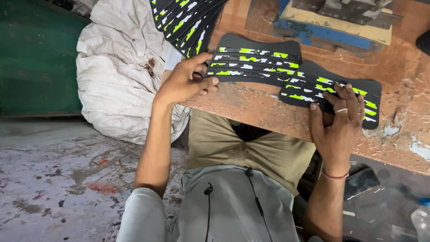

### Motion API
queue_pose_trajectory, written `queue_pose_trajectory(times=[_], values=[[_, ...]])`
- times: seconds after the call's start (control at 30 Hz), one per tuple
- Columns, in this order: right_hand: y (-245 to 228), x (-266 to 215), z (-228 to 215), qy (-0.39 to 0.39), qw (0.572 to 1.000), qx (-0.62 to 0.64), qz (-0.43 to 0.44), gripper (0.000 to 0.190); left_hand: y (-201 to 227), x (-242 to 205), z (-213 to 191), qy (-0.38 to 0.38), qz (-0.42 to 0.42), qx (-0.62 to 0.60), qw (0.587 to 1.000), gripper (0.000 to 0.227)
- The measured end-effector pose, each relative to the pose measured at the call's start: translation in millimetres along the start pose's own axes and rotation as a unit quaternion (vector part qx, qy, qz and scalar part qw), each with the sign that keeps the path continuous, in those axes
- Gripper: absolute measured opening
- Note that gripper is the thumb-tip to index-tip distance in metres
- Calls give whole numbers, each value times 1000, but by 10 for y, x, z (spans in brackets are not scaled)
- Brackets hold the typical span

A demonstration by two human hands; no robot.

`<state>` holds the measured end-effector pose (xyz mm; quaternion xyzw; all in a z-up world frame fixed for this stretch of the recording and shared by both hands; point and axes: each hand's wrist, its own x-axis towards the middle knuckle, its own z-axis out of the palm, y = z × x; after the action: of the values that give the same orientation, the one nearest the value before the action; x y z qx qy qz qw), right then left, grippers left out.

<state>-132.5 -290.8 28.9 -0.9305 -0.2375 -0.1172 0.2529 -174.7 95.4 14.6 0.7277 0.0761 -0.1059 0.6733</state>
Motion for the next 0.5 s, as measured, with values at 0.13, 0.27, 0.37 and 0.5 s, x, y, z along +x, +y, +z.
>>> queue_pose_trajectory(times=[0.13, 0.27, 0.37, 0.5], values=[[-24, 8, -8, 0, 1000, -2, 3, 23, 28, -9, 13, 7, 1, 6, 1000, 57], [-38, 23, -25, 7, 1000, -1, 1, 24, 59, -13, 17, -1, 10, 6, 1000, 52], [-48, 40, -26, 7, 1000, -4, 1, 24, 84, -12, 14, -1, 4, 3, 1000, 49], [-46, 37, -25, 8, 1000, -2, -1, 25, 107, -30, 23, 1, 6, 11, 1000, 47]])
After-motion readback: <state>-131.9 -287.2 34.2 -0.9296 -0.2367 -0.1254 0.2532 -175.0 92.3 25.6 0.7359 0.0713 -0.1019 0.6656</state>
